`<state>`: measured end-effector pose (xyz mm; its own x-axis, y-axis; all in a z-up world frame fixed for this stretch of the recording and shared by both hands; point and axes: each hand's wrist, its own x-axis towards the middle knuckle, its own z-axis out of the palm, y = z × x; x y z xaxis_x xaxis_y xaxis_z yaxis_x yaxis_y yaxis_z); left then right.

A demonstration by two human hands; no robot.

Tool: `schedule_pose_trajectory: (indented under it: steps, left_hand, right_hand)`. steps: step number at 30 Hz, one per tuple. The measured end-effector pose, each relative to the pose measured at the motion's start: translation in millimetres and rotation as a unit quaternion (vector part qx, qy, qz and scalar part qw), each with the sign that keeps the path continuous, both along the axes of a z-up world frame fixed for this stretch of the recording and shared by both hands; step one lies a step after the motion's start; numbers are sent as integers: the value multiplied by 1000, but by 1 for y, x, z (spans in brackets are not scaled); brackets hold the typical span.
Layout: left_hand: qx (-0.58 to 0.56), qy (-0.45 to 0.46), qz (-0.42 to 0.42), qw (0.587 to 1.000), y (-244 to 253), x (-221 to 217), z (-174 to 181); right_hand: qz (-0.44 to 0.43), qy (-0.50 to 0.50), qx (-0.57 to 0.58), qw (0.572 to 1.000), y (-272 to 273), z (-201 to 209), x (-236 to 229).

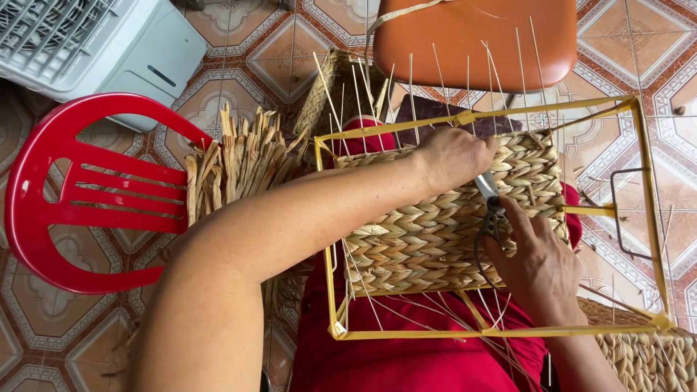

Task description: Weave dried water hyacinth leaves onto a metal frame to create a basket.

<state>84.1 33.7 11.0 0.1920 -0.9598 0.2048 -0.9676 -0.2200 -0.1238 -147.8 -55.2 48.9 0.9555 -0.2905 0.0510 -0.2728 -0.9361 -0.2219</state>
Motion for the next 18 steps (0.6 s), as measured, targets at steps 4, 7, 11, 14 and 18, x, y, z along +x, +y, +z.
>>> schedule_pose_trajectory:
  steps: [4,7,11,14,18]
  left_hand:
    - [6,7,1,1000,2,0,7]
    - [37,18,7,999,0,2,7]
    - [23,85,2,996,5,-6,20]
    - [-4,124,-15,992,28,-19,43]
    - [254,114,91,956,92,-22,144]
  right_hand:
    - [13,-13,-1,1000,-1,-10,5]
    - [15,-1,-11,1000,-3,-18,4]
    - [22,-11,14,1000,-5,-21,-2]
    - [30,-31,70,997,-10,-16,-15]
    - [6,32,102,994,-5,11,-24]
